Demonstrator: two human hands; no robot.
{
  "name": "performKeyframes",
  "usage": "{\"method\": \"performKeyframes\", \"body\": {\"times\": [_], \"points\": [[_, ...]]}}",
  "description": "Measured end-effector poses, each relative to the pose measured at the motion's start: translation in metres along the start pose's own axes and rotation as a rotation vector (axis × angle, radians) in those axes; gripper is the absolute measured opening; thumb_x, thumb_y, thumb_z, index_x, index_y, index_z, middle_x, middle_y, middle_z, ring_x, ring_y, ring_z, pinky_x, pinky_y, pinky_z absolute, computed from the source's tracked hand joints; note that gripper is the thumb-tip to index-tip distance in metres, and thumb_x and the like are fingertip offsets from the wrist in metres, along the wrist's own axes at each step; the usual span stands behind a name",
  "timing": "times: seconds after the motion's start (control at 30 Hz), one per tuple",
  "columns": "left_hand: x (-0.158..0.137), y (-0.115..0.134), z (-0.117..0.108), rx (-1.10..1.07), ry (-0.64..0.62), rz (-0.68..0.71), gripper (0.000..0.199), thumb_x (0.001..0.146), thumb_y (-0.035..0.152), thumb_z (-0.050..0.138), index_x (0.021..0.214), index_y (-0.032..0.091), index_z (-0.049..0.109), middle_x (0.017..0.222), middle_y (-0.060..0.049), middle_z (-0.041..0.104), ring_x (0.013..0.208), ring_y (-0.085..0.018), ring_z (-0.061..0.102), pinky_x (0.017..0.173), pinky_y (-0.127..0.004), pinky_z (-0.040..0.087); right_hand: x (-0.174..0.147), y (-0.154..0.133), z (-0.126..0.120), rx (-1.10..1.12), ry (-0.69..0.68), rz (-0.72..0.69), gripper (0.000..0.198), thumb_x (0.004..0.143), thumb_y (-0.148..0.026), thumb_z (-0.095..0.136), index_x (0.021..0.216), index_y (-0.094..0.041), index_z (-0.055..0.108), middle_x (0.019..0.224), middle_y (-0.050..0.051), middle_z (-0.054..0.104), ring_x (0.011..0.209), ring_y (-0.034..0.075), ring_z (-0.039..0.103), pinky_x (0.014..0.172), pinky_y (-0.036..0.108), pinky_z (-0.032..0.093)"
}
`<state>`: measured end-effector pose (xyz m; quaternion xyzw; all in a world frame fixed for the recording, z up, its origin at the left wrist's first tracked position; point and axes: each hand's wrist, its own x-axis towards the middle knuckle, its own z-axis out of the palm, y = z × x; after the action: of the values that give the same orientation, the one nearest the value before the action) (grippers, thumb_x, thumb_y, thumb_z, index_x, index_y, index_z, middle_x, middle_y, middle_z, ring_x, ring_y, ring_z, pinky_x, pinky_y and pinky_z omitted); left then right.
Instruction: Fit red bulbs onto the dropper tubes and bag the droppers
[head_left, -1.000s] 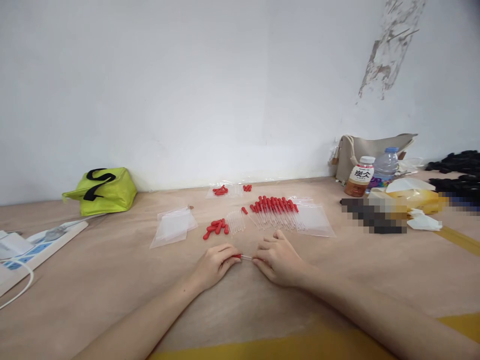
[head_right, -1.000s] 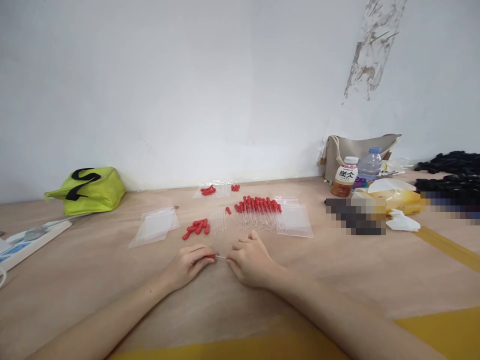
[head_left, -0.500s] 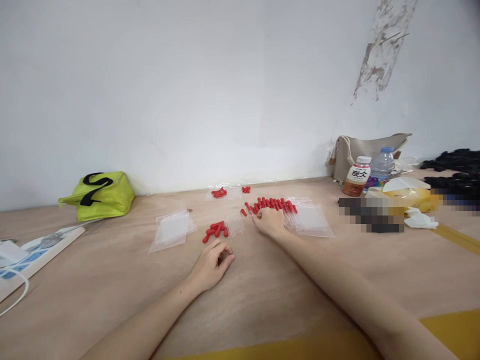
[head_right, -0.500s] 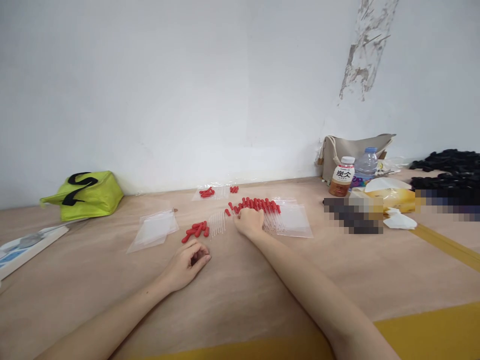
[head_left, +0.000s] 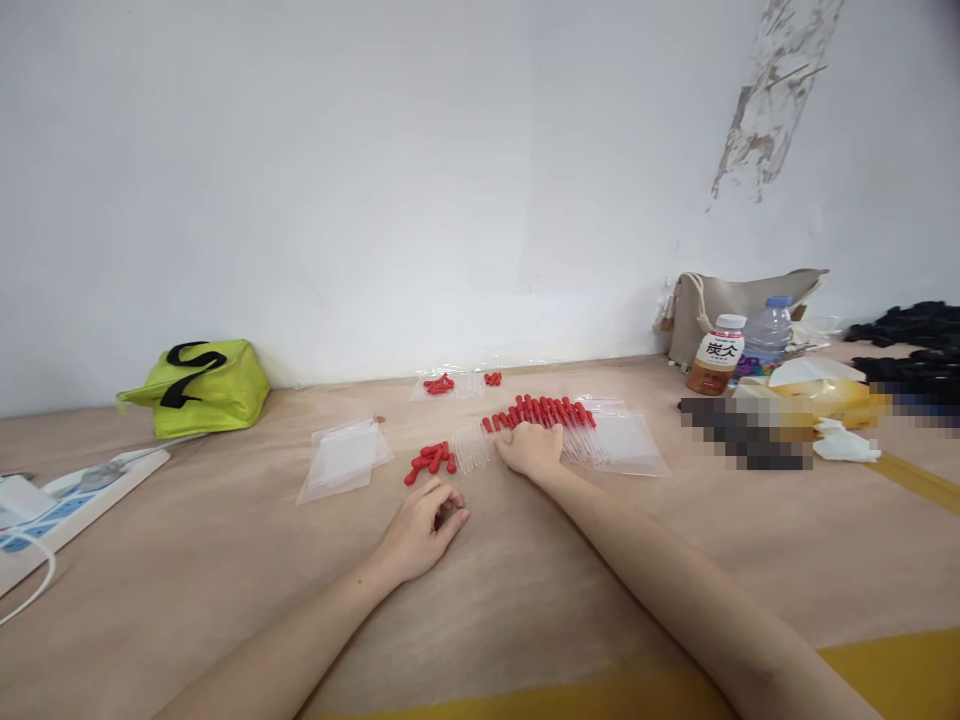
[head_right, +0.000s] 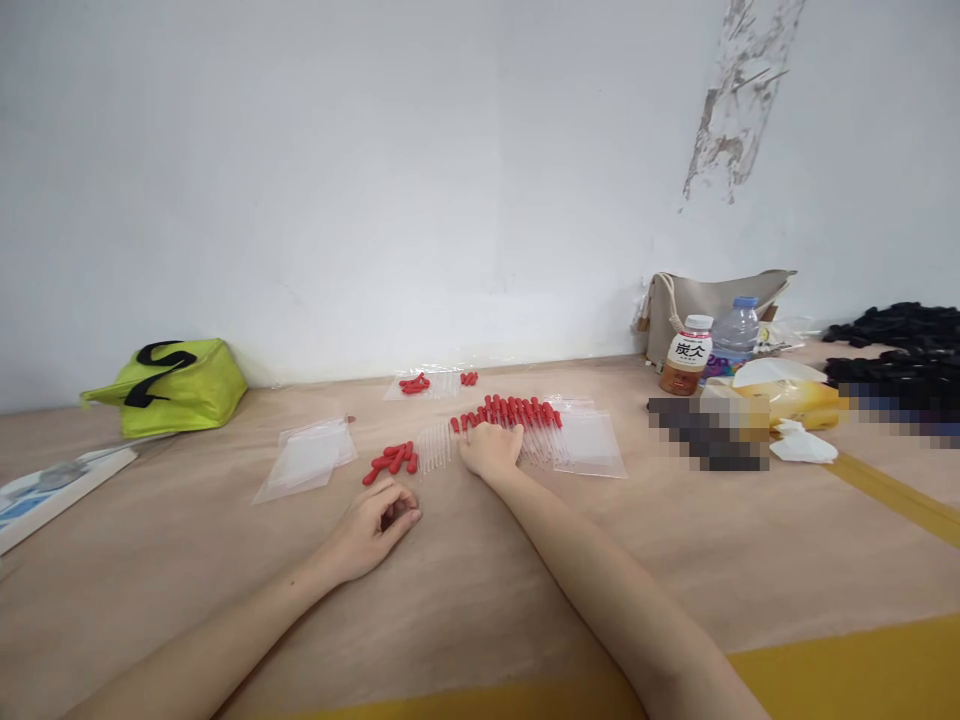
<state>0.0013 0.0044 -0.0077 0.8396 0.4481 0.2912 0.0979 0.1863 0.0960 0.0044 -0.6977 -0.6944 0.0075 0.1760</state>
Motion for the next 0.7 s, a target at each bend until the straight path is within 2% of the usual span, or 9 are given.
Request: {"method": "performKeyframes", "body": {"times": [0.13,0.23,0.47,0.57,0.7], "points": [[0.001,-0.001,0.0,0.005,-0.009,-0.005,0.009,0.081,0.024,0.048,0.077,0.017,0.053,0.074,-0.002,0.05,0.064,-0.014,0.049,0.058,-0.026,0.04,-0.002,-0.002,-0.001,0.025,0.041,-0.06,0.035,0.08,-0.042,0.038,0.076,-0.017,0.063,0.079,0.009,0.066,0.077,0.021,0.058,0.082,0.04,0.02],[0.001,-0.001,0.001,-0.001,-0.003,-0.004,0.01,0.081,0.024,0.048,0.077,0.017,0.053,0.073,-0.002,0.05,0.064,-0.014,0.049,0.058,-0.026,0.04,0.002,-0.009,0.002,0.058,0.013,-0.095,0.03,0.08,-0.036,0.038,0.077,-0.02,0.062,0.08,0.007,0.066,0.078,0.02,0.057,0.081,0.039,0.02],[0.0,-0.004,0.004,0.003,0.004,-0.004,0.009,0.081,0.025,0.048,0.079,0.018,0.053,0.076,-0.002,0.051,0.063,-0.014,0.05,0.057,-0.025,0.04,0.024,-0.028,0.004,0.044,-0.089,-0.014,0.025,0.071,-0.029,0.049,0.087,-0.015,0.062,0.085,0.012,0.065,0.081,0.023,0.059,0.083,0.039,0.023],[0.004,-0.011,0.0,0.116,0.118,-0.017,0.008,0.082,0.025,0.047,0.082,0.019,0.052,0.081,-0.003,0.053,0.067,-0.015,0.052,0.06,-0.026,0.04,0.029,-0.033,0.002,0.04,-0.114,0.016,0.023,0.069,-0.024,0.051,0.086,-0.015,0.063,0.085,0.012,0.065,0.081,0.023,0.06,0.084,0.04,0.023],[0.014,-0.027,-0.007,0.461,0.33,-0.078,0.011,0.079,0.029,0.051,0.076,0.02,0.056,0.079,-0.004,0.057,0.075,-0.021,0.052,0.067,-0.031,0.035,0.033,-0.037,0.001,0.022,-0.156,0.039,0.023,0.064,-0.02,0.056,0.084,-0.014,0.064,0.081,0.013,0.065,0.078,0.023,0.06,0.083,0.041,0.024]]}}
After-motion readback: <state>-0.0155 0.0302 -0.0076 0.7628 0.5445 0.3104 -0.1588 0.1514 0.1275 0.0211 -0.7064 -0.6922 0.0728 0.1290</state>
